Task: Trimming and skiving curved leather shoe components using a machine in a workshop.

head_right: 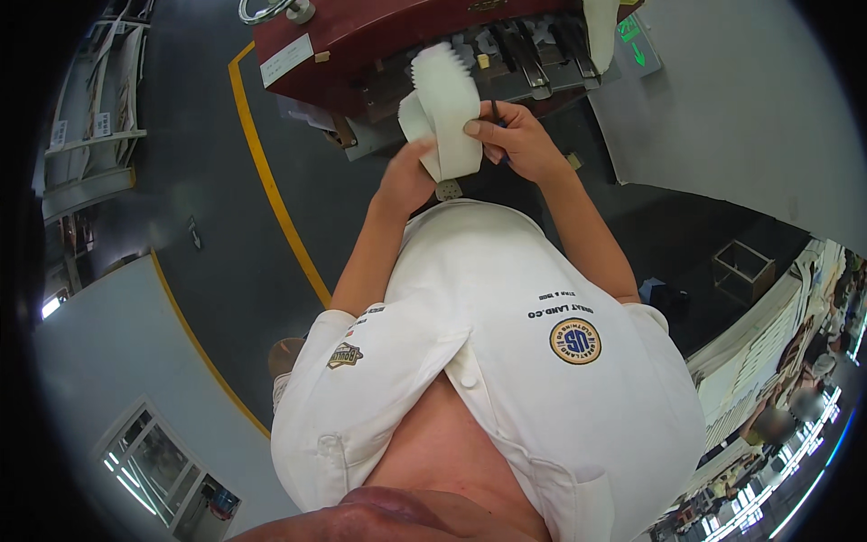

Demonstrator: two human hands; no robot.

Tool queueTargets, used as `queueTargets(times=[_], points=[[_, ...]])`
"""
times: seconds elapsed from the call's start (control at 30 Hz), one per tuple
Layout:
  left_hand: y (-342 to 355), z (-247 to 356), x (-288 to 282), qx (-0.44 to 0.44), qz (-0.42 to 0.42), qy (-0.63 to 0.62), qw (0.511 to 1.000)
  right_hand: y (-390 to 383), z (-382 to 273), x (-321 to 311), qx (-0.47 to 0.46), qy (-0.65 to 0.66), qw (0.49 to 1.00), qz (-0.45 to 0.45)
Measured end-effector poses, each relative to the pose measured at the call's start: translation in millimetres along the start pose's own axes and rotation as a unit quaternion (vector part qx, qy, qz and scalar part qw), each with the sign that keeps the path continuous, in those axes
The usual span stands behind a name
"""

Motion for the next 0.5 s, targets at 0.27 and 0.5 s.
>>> queueTargets(times=[0.27, 0.5], points=[[8.0, -5.8, -12.4, -0.032, 0.038, -0.105, 0.993, 0.9, 11.1, -2.4, 0.032, -0.042, 0.993, -0.103], [7.8, -9.6, -14.0, -0.010, 0.076, 0.050, 0.996, -1.1, 19.3, -3.4, 0.072, -0.050, 0.990, -0.109]])
Point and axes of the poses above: each hand's wrist, its own y-axis towards the middle knuckle, its own x-axis out of the palm, z = x × y, the point moved 4 cm from there along y, towards the middle knuckle, and after that the axes turned 8 degrees about y, right-handed, at the moved point
